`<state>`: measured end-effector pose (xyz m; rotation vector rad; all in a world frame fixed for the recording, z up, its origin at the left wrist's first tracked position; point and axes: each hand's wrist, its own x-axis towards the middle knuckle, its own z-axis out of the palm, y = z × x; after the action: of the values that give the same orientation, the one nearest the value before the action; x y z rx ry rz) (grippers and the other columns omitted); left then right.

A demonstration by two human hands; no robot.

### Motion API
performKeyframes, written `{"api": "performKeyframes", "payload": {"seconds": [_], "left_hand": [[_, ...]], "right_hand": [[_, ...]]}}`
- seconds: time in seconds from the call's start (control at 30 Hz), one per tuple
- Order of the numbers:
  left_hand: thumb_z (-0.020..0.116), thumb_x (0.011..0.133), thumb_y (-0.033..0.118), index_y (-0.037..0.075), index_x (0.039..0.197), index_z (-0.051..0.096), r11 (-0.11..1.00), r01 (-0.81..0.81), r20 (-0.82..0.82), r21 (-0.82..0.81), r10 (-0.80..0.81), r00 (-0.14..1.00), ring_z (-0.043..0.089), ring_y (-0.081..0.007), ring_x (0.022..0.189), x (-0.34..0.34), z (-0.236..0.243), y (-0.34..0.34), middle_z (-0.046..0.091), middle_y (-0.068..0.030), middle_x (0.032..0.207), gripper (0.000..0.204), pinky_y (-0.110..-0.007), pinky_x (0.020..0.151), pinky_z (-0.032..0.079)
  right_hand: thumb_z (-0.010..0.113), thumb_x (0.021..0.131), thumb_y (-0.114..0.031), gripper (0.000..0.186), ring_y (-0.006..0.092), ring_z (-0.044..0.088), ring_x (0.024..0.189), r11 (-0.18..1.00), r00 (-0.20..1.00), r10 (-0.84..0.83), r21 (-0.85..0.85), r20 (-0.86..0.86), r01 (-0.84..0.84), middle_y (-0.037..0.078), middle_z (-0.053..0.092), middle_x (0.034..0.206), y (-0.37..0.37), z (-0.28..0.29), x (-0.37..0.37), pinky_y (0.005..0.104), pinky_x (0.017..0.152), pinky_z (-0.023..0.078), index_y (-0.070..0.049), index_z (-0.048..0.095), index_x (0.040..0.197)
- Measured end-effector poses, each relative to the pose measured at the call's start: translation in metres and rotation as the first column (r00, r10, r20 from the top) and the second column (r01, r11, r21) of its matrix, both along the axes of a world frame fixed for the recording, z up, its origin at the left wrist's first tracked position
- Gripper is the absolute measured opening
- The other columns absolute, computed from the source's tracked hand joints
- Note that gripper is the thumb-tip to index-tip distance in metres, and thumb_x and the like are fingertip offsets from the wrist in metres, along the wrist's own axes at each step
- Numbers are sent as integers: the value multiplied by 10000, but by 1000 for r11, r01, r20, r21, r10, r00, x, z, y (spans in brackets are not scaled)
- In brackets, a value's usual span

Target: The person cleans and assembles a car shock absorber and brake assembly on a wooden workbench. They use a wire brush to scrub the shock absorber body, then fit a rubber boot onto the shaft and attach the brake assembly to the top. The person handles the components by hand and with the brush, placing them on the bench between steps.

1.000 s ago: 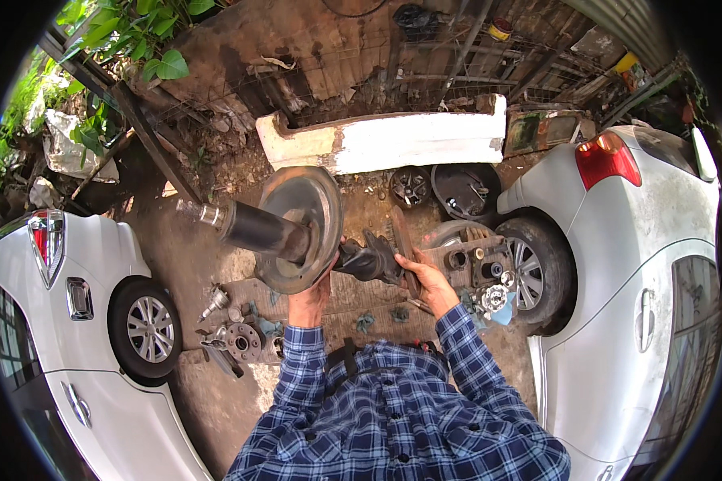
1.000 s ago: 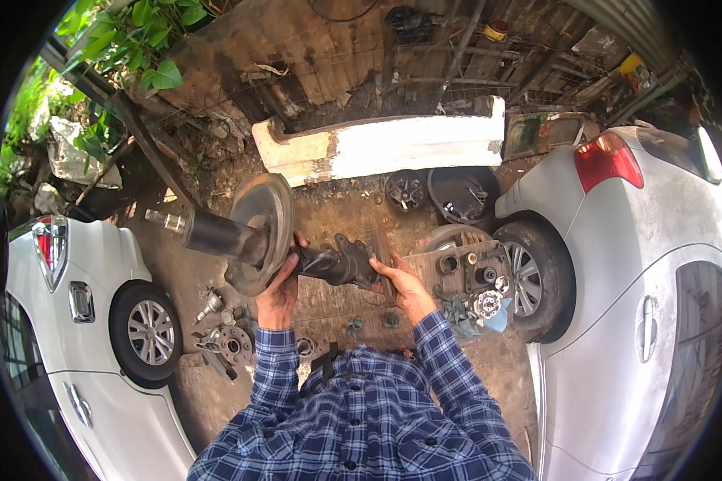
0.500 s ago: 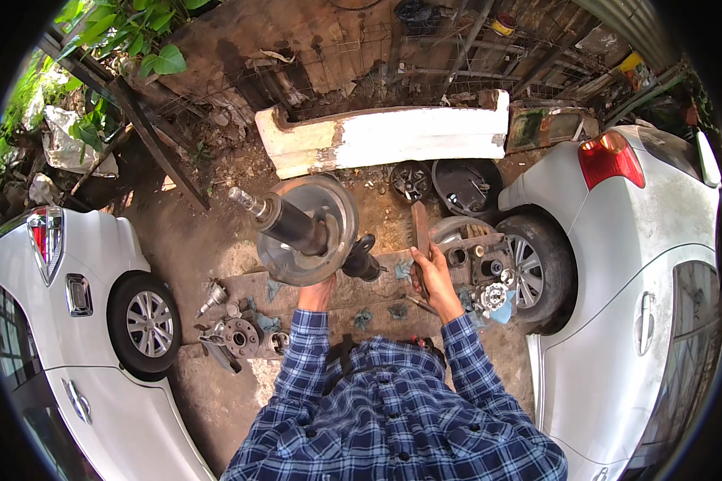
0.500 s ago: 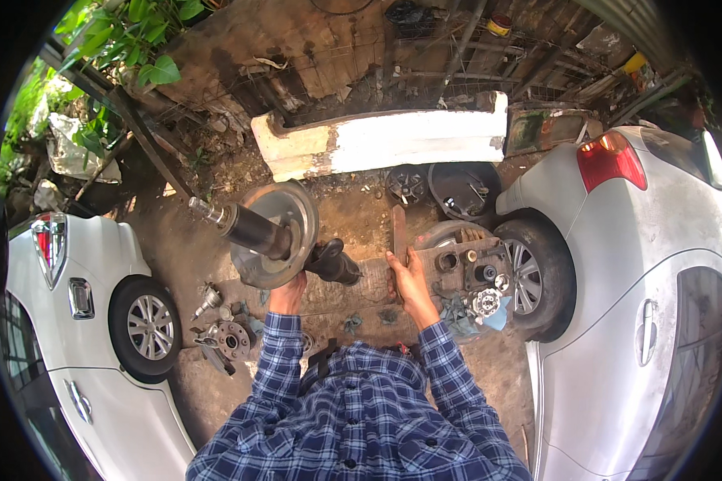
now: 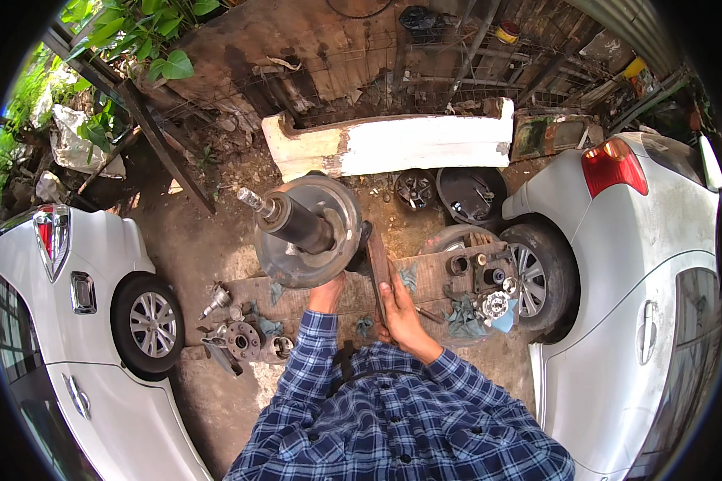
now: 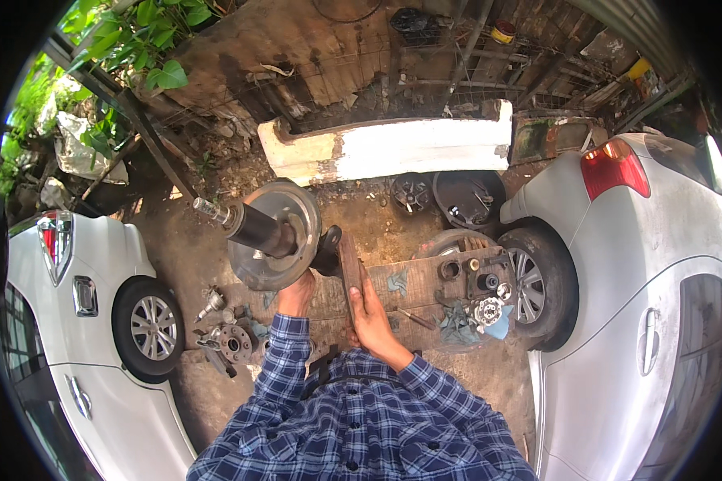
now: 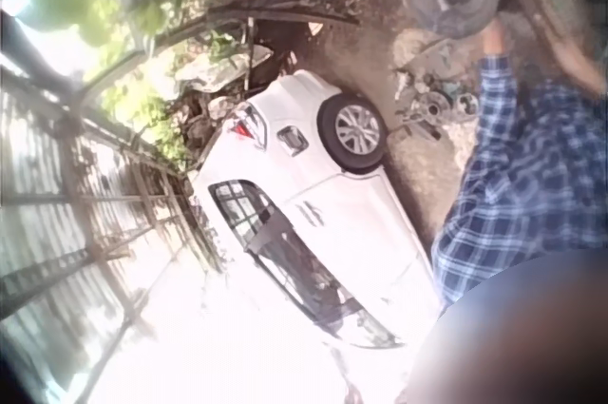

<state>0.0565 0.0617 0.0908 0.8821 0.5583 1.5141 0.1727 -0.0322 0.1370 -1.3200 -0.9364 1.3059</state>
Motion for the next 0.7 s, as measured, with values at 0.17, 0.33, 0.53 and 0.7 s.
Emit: {"api": "performKeyframes", "payload": {"seconds": [0.17,0.33,0.53,0.7], "left_hand": [[622,958,33,77,1417,455,995,43,-233,90,-21,972,533,-185,1254,-8,-59,5,528,-72,1402,490,-320,1074,445],[596,967,12,55,1362,511,978,-17,-238,209,68,969,555,-212,1223,-13,-56,1,562,-73,1362,406,-328,1086,429],[571,981,22,54,1394,471,987,42,-197,154,-11,980,526,-202,1266,-10,-27,-8,536,-72,1392,426,-323,1109,412],[568,979,14,56,1411,452,983,87,-56,160,-79,995,504,-193,1295,-8,-38,-4,507,-65,1430,450,-327,1122,405]], "right_hand": [[389,1077,-403,638,107,432,405,997,961,-73,-28,-268,68,52,510,694,15,2,3,280,341,362,-164,95,1591],[374,1078,-411,654,113,441,406,999,998,-32,-39,-58,30,30,467,596,3,-13,-3,292,379,405,-120,83,1586],[375,1078,-412,678,115,445,398,980,963,-119,-185,-243,74,24,461,583,8,-10,-7,279,353,387,-149,21,1593],[401,1075,-411,611,102,398,394,990,994,-74,-126,-84,63,22,455,606,2,-3,-12,263,349,357,-259,106,1588]]}}
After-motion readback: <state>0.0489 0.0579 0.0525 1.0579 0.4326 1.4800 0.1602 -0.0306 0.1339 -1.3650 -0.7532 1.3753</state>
